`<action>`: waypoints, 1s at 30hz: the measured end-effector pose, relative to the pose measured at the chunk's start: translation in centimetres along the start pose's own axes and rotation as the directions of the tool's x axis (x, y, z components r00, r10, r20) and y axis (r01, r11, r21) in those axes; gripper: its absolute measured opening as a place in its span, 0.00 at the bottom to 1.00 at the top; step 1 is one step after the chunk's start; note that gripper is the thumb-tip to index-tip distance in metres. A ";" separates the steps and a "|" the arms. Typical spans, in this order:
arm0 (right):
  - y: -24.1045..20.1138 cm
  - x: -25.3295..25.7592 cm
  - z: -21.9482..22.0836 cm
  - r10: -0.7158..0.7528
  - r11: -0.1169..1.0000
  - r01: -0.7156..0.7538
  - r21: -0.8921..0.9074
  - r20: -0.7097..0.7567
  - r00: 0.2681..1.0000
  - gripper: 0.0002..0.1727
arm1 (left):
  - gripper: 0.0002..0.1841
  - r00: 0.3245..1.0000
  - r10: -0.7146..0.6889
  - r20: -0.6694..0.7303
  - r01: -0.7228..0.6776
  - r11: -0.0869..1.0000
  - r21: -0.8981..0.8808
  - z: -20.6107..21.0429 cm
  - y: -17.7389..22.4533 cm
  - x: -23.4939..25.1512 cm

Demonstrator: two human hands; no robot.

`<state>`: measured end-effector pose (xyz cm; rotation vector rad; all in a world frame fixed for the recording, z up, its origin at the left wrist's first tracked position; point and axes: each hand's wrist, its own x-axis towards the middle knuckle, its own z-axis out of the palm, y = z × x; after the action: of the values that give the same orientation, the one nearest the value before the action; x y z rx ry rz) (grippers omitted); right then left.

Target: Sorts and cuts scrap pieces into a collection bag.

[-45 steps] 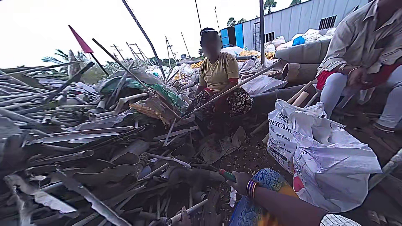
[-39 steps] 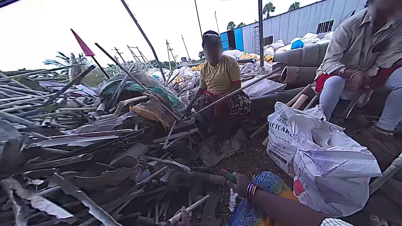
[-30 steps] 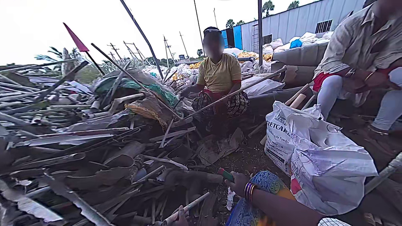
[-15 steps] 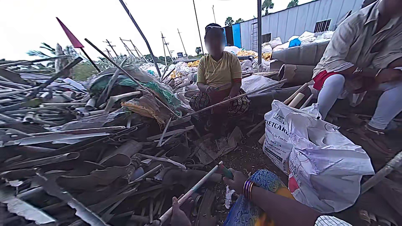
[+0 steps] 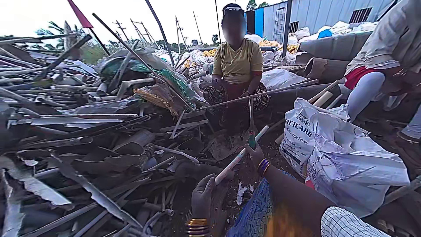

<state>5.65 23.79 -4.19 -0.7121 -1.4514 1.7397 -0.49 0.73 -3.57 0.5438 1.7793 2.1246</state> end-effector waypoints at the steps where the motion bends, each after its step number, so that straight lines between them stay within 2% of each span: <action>1: 0.0 0.0 0.1 -0.005 1.000 0.005 -0.029 0.012 1.000 0.22 | 0.16 0.999 0.052 0.015 -0.053 0.993 0.109 -0.3 0.3 0.0; 3: 0.2 -0.3 0.6 0.003 0.995 0.003 -0.101 0.054 0.999 0.23 | 0.26 0.988 0.087 0.131 -0.133 0.907 0.399 -1.3 0.8 0.1; 4: 0.1 -0.3 1.0 0.001 0.991 0.008 -0.136 0.069 0.998 0.23 | 0.26 0.976 0.042 0.215 -0.156 0.822 0.547 -1.7 1.3 0.3; 6: 0.0 -0.4 1.8 -0.004 0.983 0.018 -0.182 0.080 0.997 0.21 | 0.26 0.930 -0.157 0.333 -0.167 0.627 0.761 -1.8 2.1 1.0; 8: -0.2 -0.5 2.6 0.005 0.982 0.013 -0.187 0.097 0.995 0.20 | 0.26 0.891 -0.310 0.333 -0.136 0.516 0.846 -1.0 2.3 1.6; 10: -0.6 -0.3 3.0 0.026 0.973 0.005 -0.230 0.132 0.991 0.21 | 0.24 0.888 -0.332 0.317 -0.116 0.508 0.854 -0.3 1.8 1.8; 12: -1.3 0.3 2.5 0.038 0.916 0.037 -0.400 0.178 0.983 0.28 | 0.23 0.919 -0.290 0.267 -0.088 0.510 0.856 0.1 1.5 1.9; 14: -2.0 0.5 1.2 0.006 0.807 0.123 -0.578 0.216 0.976 0.31 | 0.23 0.949 -0.238 0.204 -0.058 0.506 0.861 0.0 1.3 2.2; 17: -2.0 -1.7 -0.5 -0.016 0.631 0.273 -0.726 0.340 0.940 0.30 | 0.23 0.979 -0.175 0.104 -0.002 0.503 0.864 -0.4 1.5 2.7; 19: -0.6 -4.2 -1.9 -0.061 0.450 0.463 -0.763 0.492 0.869 0.29 | 0.22 0.983 -0.174 0.052 0.040 0.487 0.872 -0.7 2.0 3.1; 20: 0.2 -5.2 -2.7 -0.115 0.333 0.574 -0.748 0.572 0.812 0.27 | 0.22 0.983 -0.179 0.031 0.059 0.478 0.876 -0.7 2.3 3.3; 21: 1.2 -5.6 -3.5 -0.228 0.204 0.691 -0.694 0.653 0.722 0.25 | 0.22 0.980 -0.196 0.016 0.079 0.466 0.881 -0.8 2.7 3.5; 22: 2.0 -5.3 -4.3 -0.313 0.103 0.758 -0.644 0.702 0.639 0.24 | 0.22 0.977 -0.213 0.008 0.092 0.457 0.885 -0.9 2.9 3.6; 23: 2.1 -4.7 -5.0 -0.330 0.052 0.765 -0.641 0.713 0.619 0.24 | 0.22 0.974 -0.226 0.007 0.098 0.451 0.887 -1.0 3.1 3.7; 24: 1.7 -4.2 -5.5 -0.276 0.047 0.721 -0.691 0.685 0.674 0.25 | 0.22 0.973 -0.229 0.008 0.099 0.451 0.887 -1.0 3.1 3.7; 25: 1.0 -3.8 -5.8 -0.189 0.066 0.642 -0.764 0.622 0.760 0.26 | 0.22 0.974 -0.226 0.012 0.094 0.454 0.886 -1.0 3.1 3.7; 26: 0.5 -3.5 -6.0 -0.155 0.068 0.590 -0.804 0.576 0.803 0.27 | 0.21 0.976 -0.218 0.014 0.090 0.459 0.884 -0.9 3.0 3.7; 27: 0.4 -3.3 -6.2 -0.192 0.046 0.607 -0.793 0.589 0.785 0.26 | 0.21 0.978 -0.210 0.013 0.088 0.465 0.881 -0.9 3.0 3.7; 30: 1.6 -3.5 -6.9 -0.388 -0.076 0.804 -0.589 0.761 0.520 0.24 | 0.21 0.986 -0.166 0.000 0.082 0.491 0.867 -0.9 2.8 3.6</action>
<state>12.90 24.66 -7.36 -0.0440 -2.5498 -0.0026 -4.03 1.19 -0.60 0.6697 2.6714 0.9070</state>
